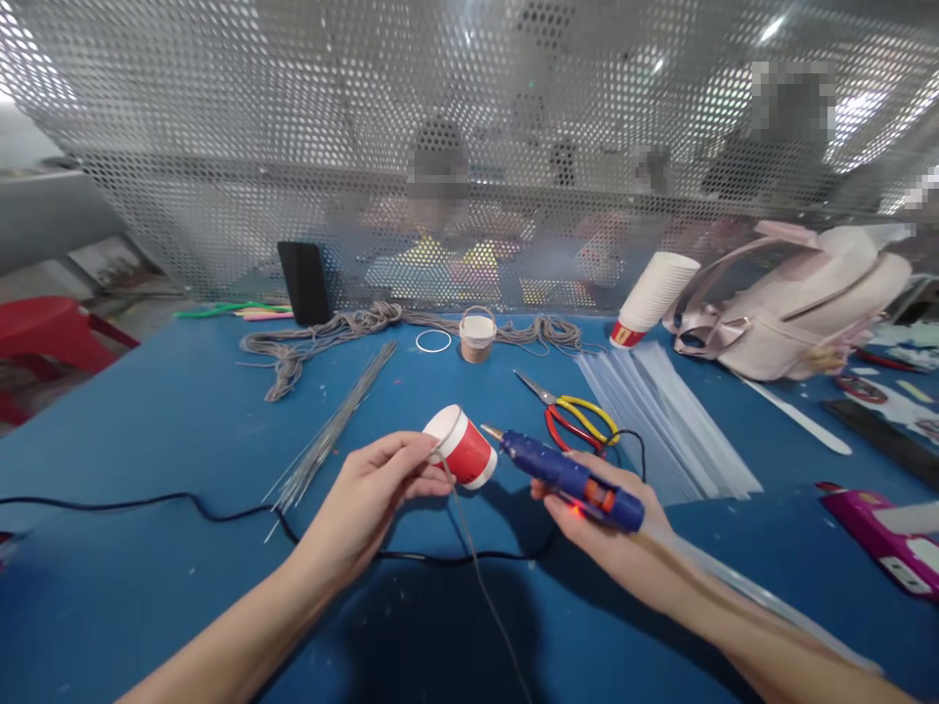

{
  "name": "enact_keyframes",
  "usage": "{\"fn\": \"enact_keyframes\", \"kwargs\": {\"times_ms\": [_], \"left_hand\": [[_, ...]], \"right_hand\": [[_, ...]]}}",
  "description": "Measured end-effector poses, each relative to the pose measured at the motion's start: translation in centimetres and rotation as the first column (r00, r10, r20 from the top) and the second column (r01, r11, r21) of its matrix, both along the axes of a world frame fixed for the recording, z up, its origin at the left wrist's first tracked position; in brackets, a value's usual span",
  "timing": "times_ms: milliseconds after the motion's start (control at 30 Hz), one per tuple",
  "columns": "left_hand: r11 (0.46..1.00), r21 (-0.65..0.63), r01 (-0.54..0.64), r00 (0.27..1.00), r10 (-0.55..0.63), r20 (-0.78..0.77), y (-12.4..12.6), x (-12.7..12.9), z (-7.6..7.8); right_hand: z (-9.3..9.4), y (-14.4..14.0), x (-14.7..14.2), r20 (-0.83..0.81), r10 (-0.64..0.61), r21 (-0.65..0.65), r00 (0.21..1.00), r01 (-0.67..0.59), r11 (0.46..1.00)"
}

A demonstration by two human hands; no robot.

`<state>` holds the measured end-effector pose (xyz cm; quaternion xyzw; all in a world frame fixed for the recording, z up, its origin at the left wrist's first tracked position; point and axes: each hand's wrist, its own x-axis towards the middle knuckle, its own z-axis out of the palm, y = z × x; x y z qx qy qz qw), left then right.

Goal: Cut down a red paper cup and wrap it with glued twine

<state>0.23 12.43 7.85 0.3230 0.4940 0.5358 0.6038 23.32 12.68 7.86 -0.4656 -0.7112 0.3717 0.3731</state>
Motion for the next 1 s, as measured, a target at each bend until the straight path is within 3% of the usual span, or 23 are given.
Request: {"fn": "enact_keyframes", "kwargs": {"times_ms": [267, 567, 833, 1000], "left_hand": [[0.998, -0.004, 0.067, 0.998, -0.067, -0.021, -0.3, 0.5, -0.5], [0.998, -0.022, 0.062, 0.997, -0.063, -0.045, -0.5, 0.7, -0.6], [0.998, -0.063, 0.032, 0.999, -0.033, -0.012, -0.5, 0.8, -0.6], [0.997, -0.069, 0.043, 0.996, -0.048, -0.074, -0.6, 0.6, -1.0]], "right_hand": [[-1.6, -0.5, -0.6, 0.091, 0.18, 0.225, 0.979, -0.196, 0.954], [-2.7, -0.7, -0.7, 0.074, 0.276, 0.251, 0.958, -0.285, 0.925], [-3.6, -0.3, -0.7, 0.107, 0.263, 0.305, 0.959, -0.284, 0.909], [-3.8, -0.2, -0.5, 0.135, 0.278, 0.35, 0.951, -0.308, 0.884]]}}
